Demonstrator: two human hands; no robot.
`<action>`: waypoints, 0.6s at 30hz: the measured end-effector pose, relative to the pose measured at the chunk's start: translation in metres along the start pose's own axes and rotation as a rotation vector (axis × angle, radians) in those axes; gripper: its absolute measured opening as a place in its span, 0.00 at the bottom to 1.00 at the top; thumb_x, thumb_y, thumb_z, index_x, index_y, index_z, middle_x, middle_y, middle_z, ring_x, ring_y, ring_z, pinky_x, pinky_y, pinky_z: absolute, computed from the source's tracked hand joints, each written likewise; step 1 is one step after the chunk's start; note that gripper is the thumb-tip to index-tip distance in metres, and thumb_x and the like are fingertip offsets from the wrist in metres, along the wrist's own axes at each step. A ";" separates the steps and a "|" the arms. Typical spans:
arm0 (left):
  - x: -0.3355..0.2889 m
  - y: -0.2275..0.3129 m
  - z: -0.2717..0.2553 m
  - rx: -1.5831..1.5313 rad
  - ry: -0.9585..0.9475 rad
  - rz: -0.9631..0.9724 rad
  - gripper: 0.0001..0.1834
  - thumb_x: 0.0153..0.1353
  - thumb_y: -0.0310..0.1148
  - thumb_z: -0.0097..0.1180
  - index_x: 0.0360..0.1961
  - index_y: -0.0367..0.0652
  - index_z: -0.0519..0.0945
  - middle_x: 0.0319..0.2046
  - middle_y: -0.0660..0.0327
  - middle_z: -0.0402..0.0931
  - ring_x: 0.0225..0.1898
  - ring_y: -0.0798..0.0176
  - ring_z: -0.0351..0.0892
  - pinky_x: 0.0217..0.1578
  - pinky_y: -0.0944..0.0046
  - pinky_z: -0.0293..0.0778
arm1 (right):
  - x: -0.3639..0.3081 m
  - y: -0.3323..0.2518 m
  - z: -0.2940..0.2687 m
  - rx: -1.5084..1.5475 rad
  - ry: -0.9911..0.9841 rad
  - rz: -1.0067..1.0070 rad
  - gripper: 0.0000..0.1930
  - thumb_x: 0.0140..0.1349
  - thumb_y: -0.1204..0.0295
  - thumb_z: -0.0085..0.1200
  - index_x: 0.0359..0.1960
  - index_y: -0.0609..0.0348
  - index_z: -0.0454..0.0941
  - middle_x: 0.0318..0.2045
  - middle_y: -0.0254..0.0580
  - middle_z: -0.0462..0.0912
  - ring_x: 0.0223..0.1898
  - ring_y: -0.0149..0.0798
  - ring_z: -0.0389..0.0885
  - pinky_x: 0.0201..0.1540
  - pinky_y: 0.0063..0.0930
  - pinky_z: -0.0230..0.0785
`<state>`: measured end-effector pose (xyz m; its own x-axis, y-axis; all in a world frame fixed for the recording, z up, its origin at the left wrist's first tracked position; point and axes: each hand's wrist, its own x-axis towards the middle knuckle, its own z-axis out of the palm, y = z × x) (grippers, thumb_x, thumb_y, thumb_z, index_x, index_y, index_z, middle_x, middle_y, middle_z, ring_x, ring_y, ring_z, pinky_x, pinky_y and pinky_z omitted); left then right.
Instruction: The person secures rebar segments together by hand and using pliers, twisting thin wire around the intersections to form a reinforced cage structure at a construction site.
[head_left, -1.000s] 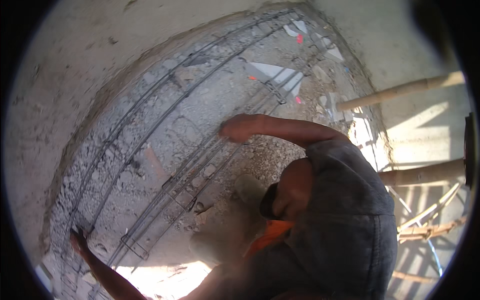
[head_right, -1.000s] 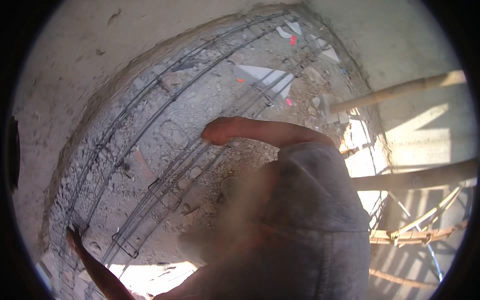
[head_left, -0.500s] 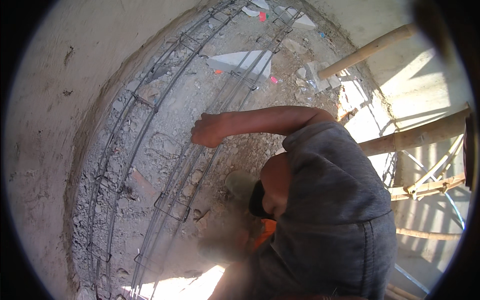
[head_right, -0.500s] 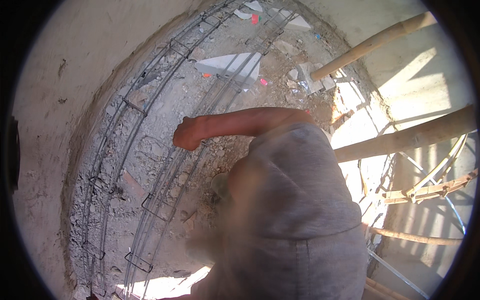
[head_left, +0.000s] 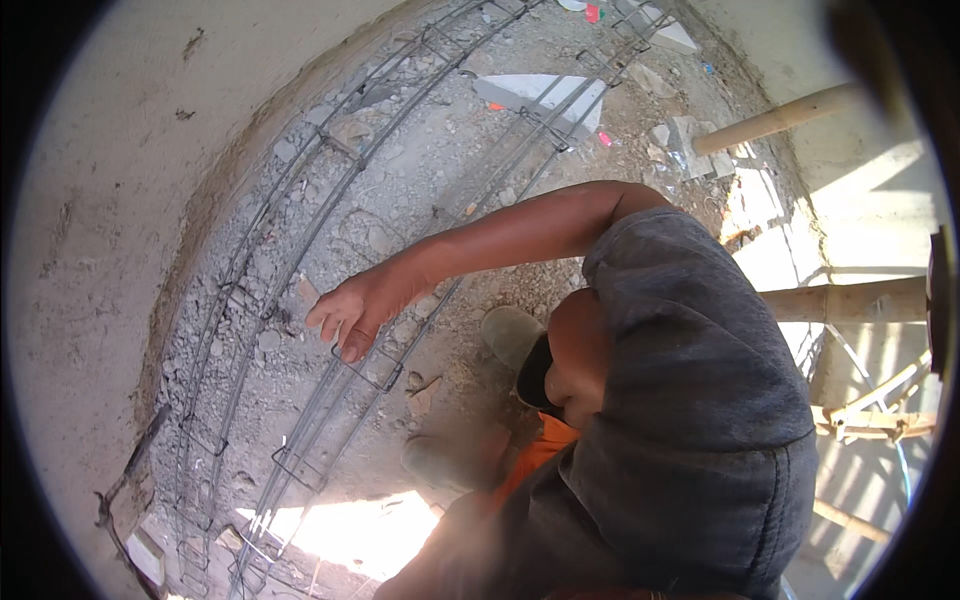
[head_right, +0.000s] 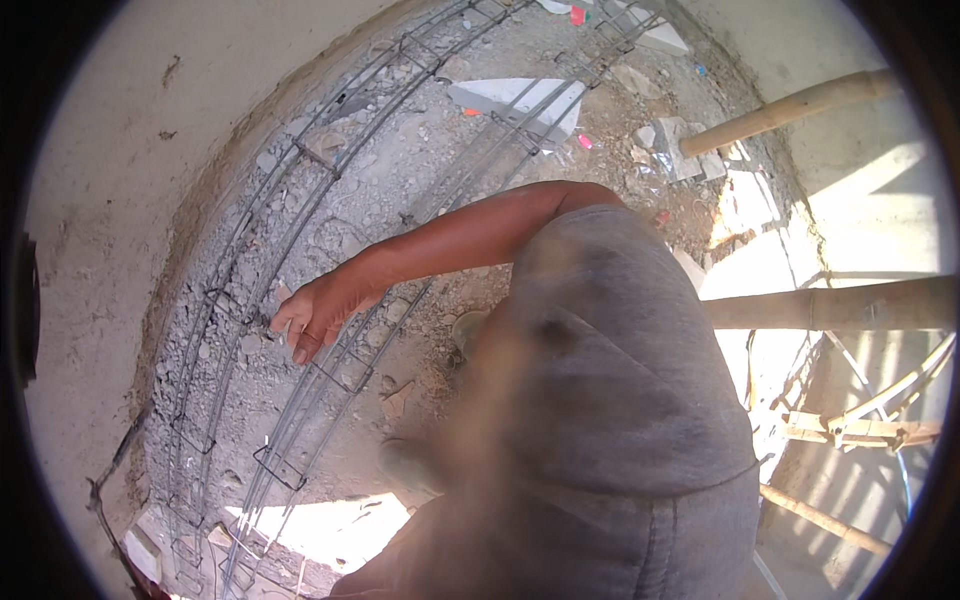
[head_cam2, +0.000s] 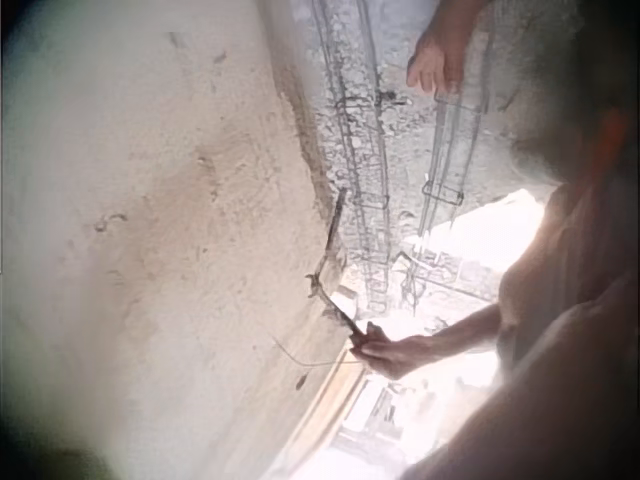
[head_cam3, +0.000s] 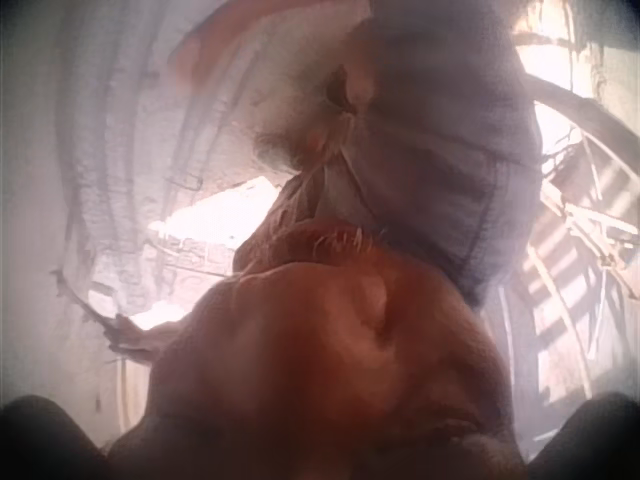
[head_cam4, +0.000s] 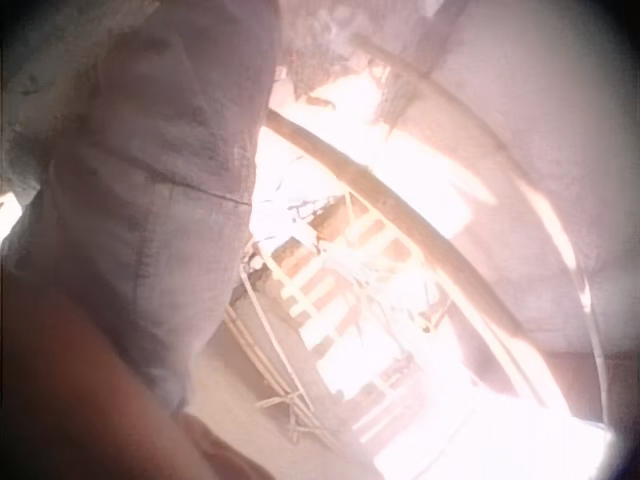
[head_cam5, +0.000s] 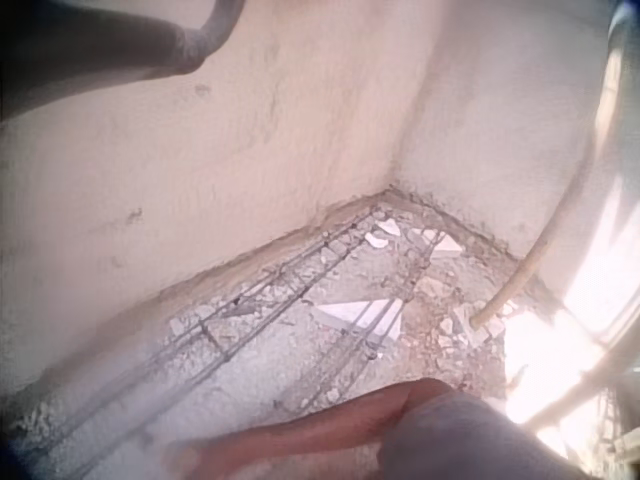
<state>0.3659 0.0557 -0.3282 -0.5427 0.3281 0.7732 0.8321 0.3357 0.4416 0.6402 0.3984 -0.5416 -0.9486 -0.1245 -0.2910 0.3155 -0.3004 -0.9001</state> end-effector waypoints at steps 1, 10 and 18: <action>-0.006 0.008 0.001 -0.061 -0.064 -0.100 0.19 0.70 0.33 0.53 0.56 0.31 0.77 0.39 0.49 0.83 0.27 0.62 0.83 0.21 0.67 0.75 | -0.001 -0.001 0.004 0.165 -0.006 -0.037 0.47 0.62 0.60 0.64 0.74 0.62 0.44 0.69 0.57 0.58 0.70 0.49 0.60 0.68 0.40 0.57; -0.099 0.043 0.108 -1.089 -0.571 -0.480 0.19 0.71 0.30 0.50 0.59 0.31 0.73 0.50 0.41 0.79 0.34 0.52 0.86 0.34 0.59 0.87 | -0.012 -0.034 0.061 0.646 -0.059 -0.317 0.57 0.53 0.67 0.71 0.76 0.40 0.38 0.74 0.51 0.49 0.74 0.52 0.51 0.70 0.50 0.50; -0.145 0.054 0.146 -1.105 -0.730 -0.331 0.19 0.71 0.24 0.47 0.61 0.34 0.72 0.54 0.41 0.76 0.44 0.49 0.85 0.44 0.57 0.85 | -0.024 -0.025 0.032 0.361 0.073 -0.235 0.38 0.64 0.74 0.54 0.74 0.43 0.48 0.71 0.49 0.57 0.68 0.51 0.64 0.62 0.42 0.65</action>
<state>0.4727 0.1553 -0.4824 -0.3827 0.8741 0.2991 0.1225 -0.2729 0.9542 0.6562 0.3790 -0.5016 -0.9908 0.0502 -0.1253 0.0666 -0.6256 -0.7773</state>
